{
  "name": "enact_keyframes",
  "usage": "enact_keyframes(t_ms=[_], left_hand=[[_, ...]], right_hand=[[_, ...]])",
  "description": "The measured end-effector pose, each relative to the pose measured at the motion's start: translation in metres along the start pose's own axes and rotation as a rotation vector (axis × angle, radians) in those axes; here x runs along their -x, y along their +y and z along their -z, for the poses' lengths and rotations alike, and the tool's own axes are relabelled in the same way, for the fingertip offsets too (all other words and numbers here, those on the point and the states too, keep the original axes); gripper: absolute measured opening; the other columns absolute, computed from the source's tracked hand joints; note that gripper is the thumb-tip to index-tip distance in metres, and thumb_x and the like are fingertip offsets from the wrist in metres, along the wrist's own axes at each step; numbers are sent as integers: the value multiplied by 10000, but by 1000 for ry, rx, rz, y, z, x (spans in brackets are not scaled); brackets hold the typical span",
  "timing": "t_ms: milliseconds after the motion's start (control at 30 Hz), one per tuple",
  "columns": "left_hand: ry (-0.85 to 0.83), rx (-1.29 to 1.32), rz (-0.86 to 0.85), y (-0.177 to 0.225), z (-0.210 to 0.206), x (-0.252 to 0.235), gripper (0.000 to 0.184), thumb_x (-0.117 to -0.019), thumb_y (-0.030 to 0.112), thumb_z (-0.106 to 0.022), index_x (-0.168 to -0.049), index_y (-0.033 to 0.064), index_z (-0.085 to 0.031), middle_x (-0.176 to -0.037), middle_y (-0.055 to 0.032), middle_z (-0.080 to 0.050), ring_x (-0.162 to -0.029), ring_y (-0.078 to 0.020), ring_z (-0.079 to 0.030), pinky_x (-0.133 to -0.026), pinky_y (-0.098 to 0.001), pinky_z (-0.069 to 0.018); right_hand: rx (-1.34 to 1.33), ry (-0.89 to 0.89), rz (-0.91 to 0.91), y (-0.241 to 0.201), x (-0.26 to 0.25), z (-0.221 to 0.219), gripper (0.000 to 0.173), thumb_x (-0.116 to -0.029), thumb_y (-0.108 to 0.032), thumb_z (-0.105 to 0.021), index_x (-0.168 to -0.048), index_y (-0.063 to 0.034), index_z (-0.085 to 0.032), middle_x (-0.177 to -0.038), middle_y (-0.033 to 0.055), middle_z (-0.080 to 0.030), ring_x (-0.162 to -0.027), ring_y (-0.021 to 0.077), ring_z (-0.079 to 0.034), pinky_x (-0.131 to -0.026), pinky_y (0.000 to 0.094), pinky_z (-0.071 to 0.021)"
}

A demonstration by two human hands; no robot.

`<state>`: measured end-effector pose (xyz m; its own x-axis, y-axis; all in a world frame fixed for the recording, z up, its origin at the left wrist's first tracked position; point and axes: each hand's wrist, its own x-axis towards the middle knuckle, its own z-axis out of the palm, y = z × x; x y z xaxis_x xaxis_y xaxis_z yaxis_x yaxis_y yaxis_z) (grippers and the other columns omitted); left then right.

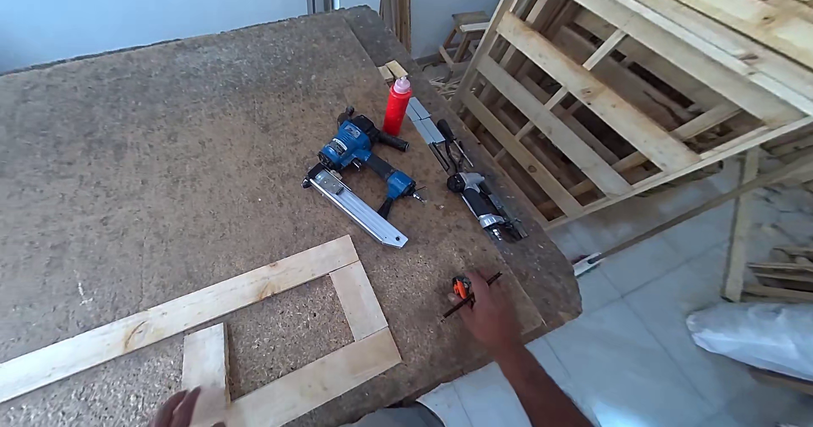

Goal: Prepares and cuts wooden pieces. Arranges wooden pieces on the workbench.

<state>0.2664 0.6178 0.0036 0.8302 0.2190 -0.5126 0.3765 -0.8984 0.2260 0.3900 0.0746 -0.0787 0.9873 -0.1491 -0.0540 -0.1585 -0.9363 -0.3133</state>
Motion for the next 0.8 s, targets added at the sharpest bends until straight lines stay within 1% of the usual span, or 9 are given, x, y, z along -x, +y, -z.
enact_keyframes(t_ms=[33,67,133,167,267,333,433,533,800], left_hand=[[18,66,-63,17,-6,-5,688,-914,401,-750,-1444,9,-553,-1501,-274,-491,-1412,-442,-454,-1165,-612,-364],[16,135,-110,38,-12,-11,644,-936,388,-728,-1423,-2,-570,-1467,-273,-528,-1386,-437,-488,-1155,-607,-383],[-40,263,-159,87,-26,-26,589,-983,365,-671,-1442,13,-556,-1413,-227,-592,-1320,-371,-574,-1129,-550,-446],[-60,328,-184,111,-35,-36,559,-1001,338,-648,-1455,29,-542,-1369,-189,-631,-1250,-319,-632,-1089,-505,-500],[-163,480,-210,171,-55,-73,532,-1038,272,-583,-1514,60,-475,-1312,-118,-672,-1087,-236,-709,-988,-442,-573],[-240,551,-184,195,-66,-96,550,-1046,252,-562,-1547,70,-425,-1296,-112,-684,-1044,-223,-727,-959,-432,-593],[-256,625,-114,207,-83,-116,573,-1030,213,-572,-1568,104,-409,-1183,-80,-727,-914,-175,-743,-863,-388,-623],[-228,746,-63,207,-92,-121,566,-1012,159,-602,-1551,101,-441,-1075,-57,-740,-806,-139,-731,-767,-341,-630],[-174,945,-23,204,-99,-122,519,-995,92,-631,-1499,69,-511,-988,-52,-736,-725,-140,-720,-669,-316,-635]], right_hand=[[-59,-27,-1,-29,3,7,550,-946,-433,-708,-1330,-44,-649,-1304,220,-652,-1223,413,-613,-1039,590,-491],[-134,-158,-25,-61,6,12,526,-993,-416,-647,-1353,-33,-632,-1250,209,-676,-1182,385,-641,-1032,564,-503],[-281,-431,-17,-111,6,-1,548,-1028,-405,-581,-1439,-44,-557,-1240,173,-687,-1163,323,-664,-1035,515,-519],[-340,-494,-24,-127,6,-17,567,-1021,-413,-586,-1459,-57,-536,-1237,158,-686,-1148,306,-668,-1025,502,-526],[-362,-513,-86,-155,3,-46,560,-1009,-424,-592,-1467,-106,-543,-1290,162,-664,-1191,307,-651,-1031,506,-517],[-317,-528,-88,-160,0,-48,532,-1013,-412,-587,-1464,-132,-549,-1323,157,-648,-1217,304,-639,-1038,501,-514],[-310,-548,-73,-156,-3,-50,510,-1014,-366,-591,-1474,-150,-544,-1335,150,-641,-1214,292,-640,-1039,480,-515],[-369,-507,-68,-150,-2,-56,491,-1000,-368,-605,-1452,-177,-585,-1285,119,-674,-1169,261,-658,-1024,465,-521],[-422,-512,-41,-144,-4,-58,470,-1009,-345,-591,-1454,-194,-596,-1241,72,-706,-1141,224,-671,-1022,444,-522]])
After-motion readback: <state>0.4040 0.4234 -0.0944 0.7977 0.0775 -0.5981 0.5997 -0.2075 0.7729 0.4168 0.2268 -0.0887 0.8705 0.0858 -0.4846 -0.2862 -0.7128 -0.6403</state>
